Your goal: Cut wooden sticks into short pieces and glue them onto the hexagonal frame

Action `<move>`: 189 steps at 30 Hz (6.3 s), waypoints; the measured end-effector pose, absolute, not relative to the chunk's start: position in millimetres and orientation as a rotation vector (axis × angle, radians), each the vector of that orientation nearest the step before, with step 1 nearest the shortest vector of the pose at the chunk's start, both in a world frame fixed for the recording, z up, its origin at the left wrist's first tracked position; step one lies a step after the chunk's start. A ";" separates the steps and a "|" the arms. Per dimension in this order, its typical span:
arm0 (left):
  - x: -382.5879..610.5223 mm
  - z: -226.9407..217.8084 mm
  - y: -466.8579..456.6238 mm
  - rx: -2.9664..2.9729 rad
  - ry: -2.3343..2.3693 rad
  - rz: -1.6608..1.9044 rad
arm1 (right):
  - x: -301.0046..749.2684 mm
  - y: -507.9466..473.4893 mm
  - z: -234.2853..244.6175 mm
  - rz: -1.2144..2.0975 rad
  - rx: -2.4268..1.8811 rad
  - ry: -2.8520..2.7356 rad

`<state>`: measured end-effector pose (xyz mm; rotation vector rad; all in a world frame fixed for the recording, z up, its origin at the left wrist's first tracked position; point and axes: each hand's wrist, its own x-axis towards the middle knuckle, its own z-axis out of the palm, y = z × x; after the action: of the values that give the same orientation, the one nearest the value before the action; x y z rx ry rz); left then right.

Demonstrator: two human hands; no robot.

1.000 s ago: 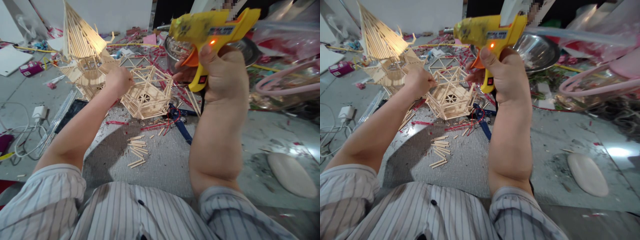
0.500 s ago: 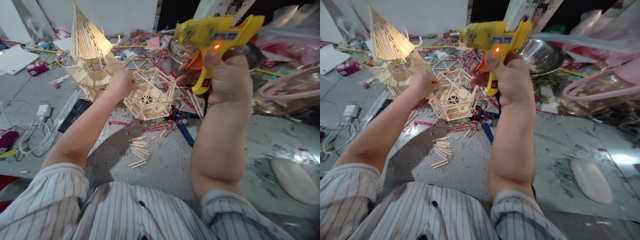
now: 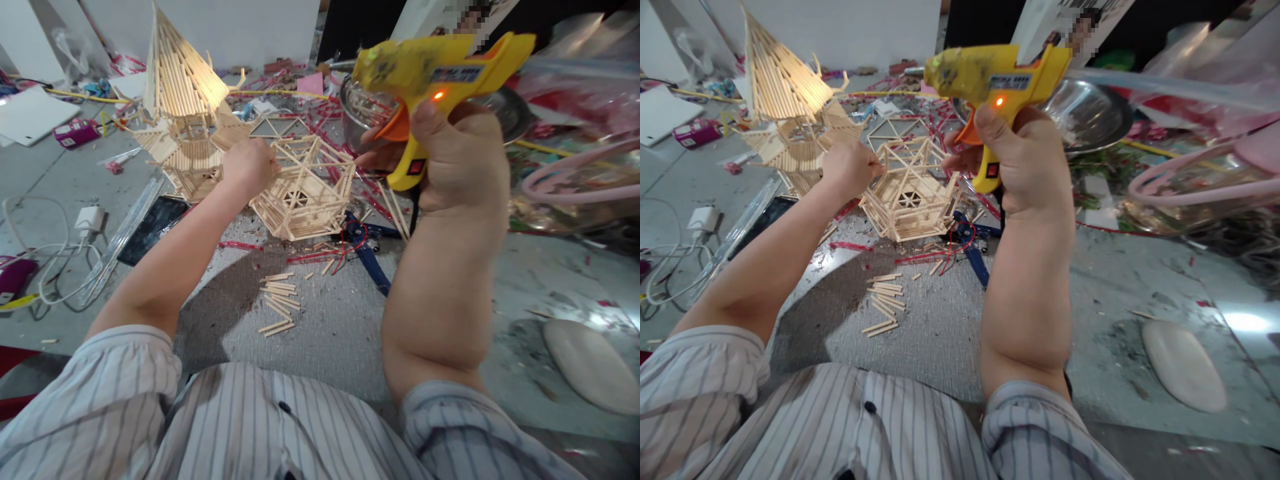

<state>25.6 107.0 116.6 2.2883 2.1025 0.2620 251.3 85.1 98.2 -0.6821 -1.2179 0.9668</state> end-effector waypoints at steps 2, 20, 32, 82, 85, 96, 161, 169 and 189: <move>26.1 116.3 107.2 2.274 2.116 0.244 | 250.7 84.8 98.7 0.968 -0.681 -1.222; -10.7 94.6 26.9 2.174 1.851 0.870 | 251.4 84.0 101.9 0.953 -0.693 -1.191; 6.8 32.9 17.1 2.126 1.468 0.614 | 253.7 80.7 103.8 0.984 -0.768 -1.233; 1.1 76.5 -26.4 2.782 1.074 -0.359 | 244.0 55.3 121.2 0.937 -0.790 -1.360; 2.5 59.8 -23.1 2.728 1.105 -0.392 | 242.6 49.5 123.5 0.950 -0.760 -1.411; -2.5 53.9 -13.1 2.568 1.128 -0.378 | 234.3 38.7 132.3 1.145 -1.040 -2.052; -29.4 109.4 32.2 0.815 1.087 1.234 | 208.5 26.8 120.9 0.942 -0.996 -1.831; -50.2 109.6 47.5 1.105 1.331 1.359 | 218.6 43.8 118.3 0.960 -1.068 -1.956; -46.6 97.5 49.5 1.238 1.284 1.311 | 210.5 47.0 115.7 0.851 -1.170 -2.150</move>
<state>-46.6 49.5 97.5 1.2380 1.2840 1.3109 210.5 47.0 115.7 -1.1696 -2.1503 0.8512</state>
